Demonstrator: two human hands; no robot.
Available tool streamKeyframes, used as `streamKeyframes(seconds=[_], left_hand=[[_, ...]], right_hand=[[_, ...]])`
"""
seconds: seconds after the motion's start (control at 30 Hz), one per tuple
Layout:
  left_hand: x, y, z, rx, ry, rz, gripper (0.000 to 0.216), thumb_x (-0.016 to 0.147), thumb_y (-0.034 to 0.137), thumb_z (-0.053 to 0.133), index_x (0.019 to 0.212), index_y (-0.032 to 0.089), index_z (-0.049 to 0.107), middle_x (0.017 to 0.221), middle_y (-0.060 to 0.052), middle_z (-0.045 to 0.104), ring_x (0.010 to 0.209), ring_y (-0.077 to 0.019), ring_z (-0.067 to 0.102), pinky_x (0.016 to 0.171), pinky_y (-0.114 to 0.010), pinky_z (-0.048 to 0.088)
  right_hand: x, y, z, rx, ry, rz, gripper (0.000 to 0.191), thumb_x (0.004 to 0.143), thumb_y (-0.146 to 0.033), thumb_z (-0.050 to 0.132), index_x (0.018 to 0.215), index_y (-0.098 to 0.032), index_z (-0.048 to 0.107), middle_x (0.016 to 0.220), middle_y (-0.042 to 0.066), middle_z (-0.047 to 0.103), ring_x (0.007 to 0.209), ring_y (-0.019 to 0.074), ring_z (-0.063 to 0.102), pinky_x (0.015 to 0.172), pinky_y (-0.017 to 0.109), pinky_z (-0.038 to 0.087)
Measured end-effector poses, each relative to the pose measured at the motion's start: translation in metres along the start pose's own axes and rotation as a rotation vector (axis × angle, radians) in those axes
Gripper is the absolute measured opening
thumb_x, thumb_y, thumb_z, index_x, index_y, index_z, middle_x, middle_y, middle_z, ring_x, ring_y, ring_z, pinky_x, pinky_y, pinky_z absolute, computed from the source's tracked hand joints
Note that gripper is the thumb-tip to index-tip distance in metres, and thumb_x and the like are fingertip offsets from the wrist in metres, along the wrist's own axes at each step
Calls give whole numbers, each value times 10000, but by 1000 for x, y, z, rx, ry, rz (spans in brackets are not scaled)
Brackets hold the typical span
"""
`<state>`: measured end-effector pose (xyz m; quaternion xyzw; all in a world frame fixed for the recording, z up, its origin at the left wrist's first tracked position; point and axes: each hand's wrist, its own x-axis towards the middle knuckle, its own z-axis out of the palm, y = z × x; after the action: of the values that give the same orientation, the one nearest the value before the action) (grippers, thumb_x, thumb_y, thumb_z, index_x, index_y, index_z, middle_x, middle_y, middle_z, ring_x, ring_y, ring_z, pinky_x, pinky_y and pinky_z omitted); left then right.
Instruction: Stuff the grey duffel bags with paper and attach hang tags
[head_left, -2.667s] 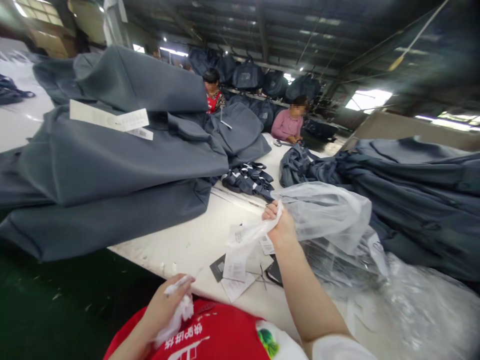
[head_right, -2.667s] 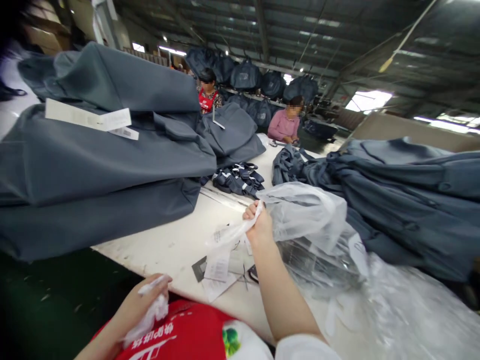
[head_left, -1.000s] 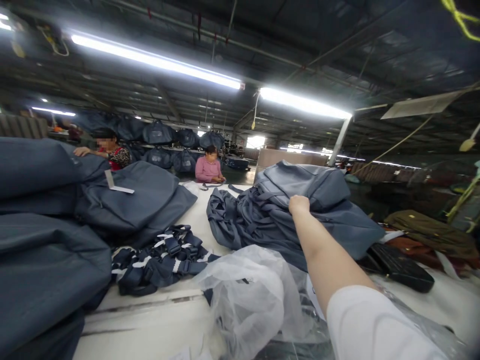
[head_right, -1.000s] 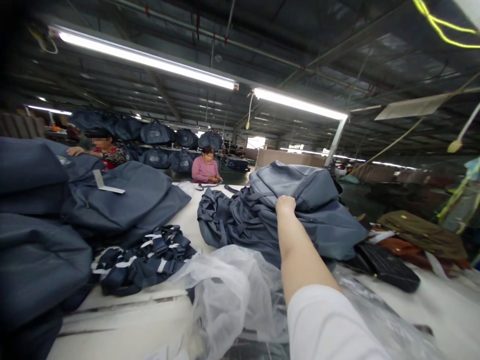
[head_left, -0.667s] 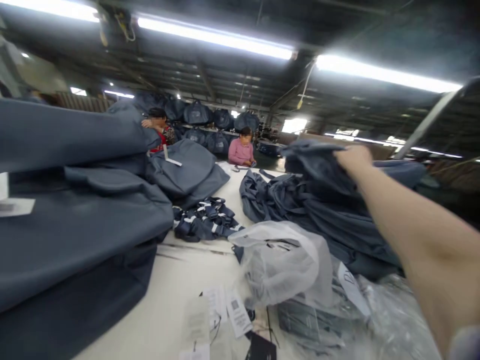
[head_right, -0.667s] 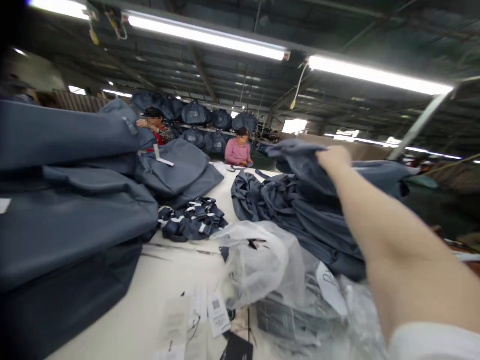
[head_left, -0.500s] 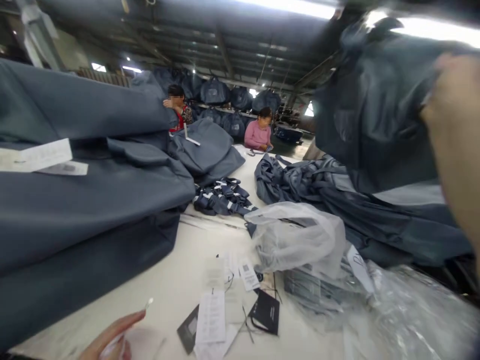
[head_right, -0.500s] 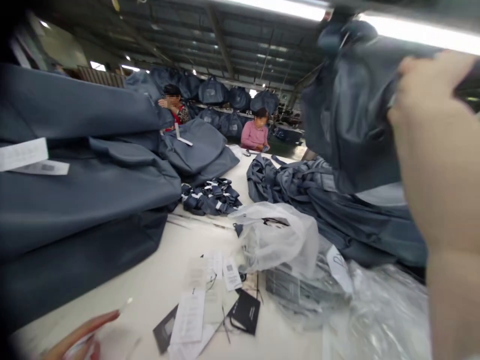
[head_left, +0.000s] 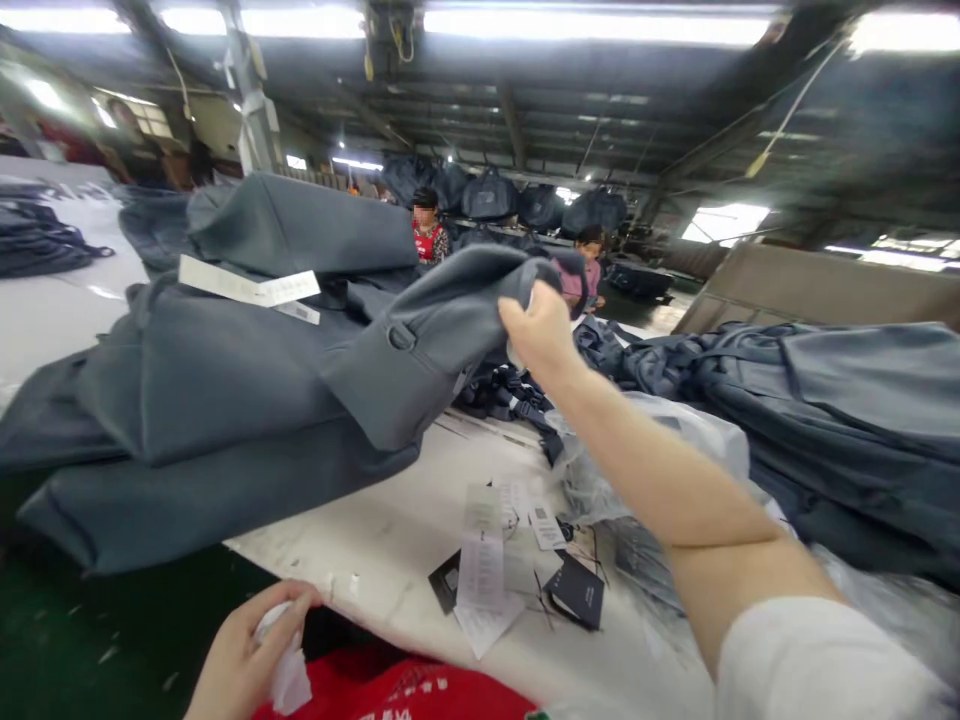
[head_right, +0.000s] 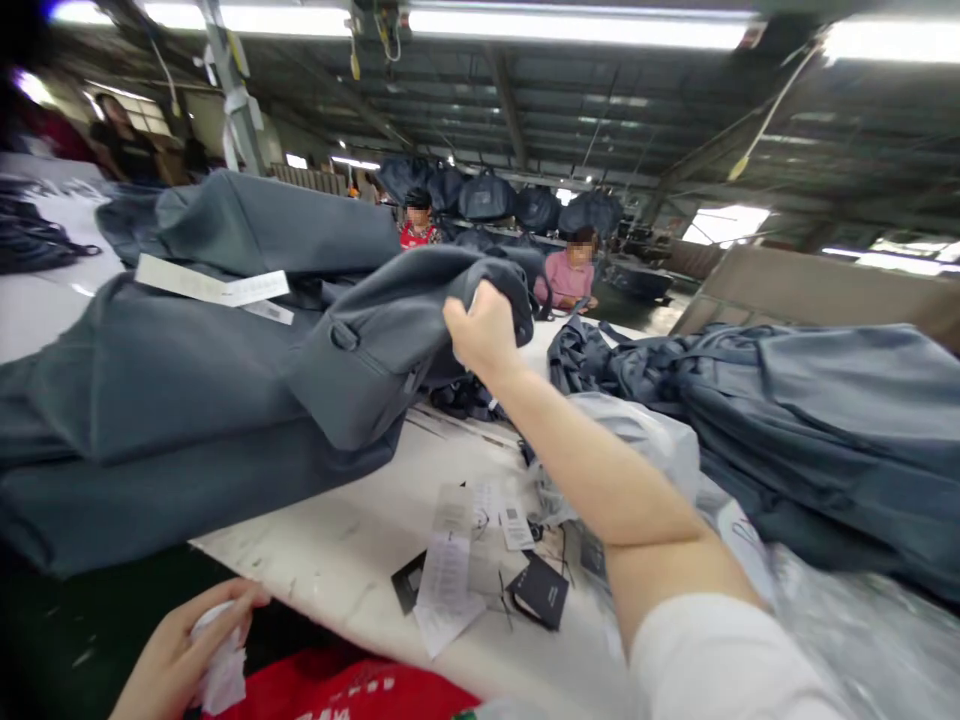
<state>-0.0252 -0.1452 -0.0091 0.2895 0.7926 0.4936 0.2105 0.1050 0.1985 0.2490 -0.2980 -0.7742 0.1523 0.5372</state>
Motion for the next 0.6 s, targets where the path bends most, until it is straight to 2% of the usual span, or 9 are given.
streamKeyframes(seconds=[0.07,0.13,0.2,0.27,0.33,0.4,0.5,0.6], left_hand=[[1,1,-14,86,80,8,466,728,638,569,779,192,696,591,-8,627,556,-197,589,507,-252,468],[6,4,-23,175,160,59,504,722,639,589,960,208,702,687,-9,669,634,-215,630,595,-269,506],[12,10,-24,238,216,132,623,743,636,570,1206,222,606,749,3,673,699,-221,651,694,-297,522],[17,20,-15,277,212,189,730,776,624,539,1370,209,446,757,20,653,715,-218,657,746,-322,520],[21,31,0,291,158,223,800,797,604,529,1441,178,319,756,27,637,700,-214,657,755,-337,519],[21,42,16,274,108,247,846,801,594,532,1464,151,251,756,25,630,691,-214,654,752,-342,519],[11,53,34,214,159,275,841,819,595,508,1475,153,221,749,27,621,702,-210,645,762,-336,510],[-5,57,38,186,301,286,832,828,605,481,1487,185,197,751,26,620,631,-193,619,686,-305,499]], right_hand=[[-36,2,22,21,-6,-8,123,768,-224,535,802,-139,618,733,50,649,743,199,605,747,327,482],[-54,5,26,58,31,-25,170,795,-270,509,836,-150,621,742,57,657,748,208,610,737,323,477],[-51,5,16,107,105,-62,179,807,-291,497,829,-157,614,723,50,648,720,205,601,714,320,473],[-35,1,-2,151,199,-124,158,806,-285,499,820,-168,605,719,37,635,704,199,588,701,319,468],[-19,-7,-19,169,287,-189,130,809,-273,505,814,-181,597,722,24,616,698,193,572,691,317,463],[-12,-14,-31,169,319,-249,112,820,-263,507,806,-189,590,716,14,590,687,184,555,681,311,457],[-23,-22,-37,162,217,-345,96,832,-250,517,820,-189,590,699,0,565,676,171,540,660,291,442],[-51,-28,-39,155,-34,-426,71,835,-222,533,847,-181,590,656,-13,549,627,151,525,616,267,420]])
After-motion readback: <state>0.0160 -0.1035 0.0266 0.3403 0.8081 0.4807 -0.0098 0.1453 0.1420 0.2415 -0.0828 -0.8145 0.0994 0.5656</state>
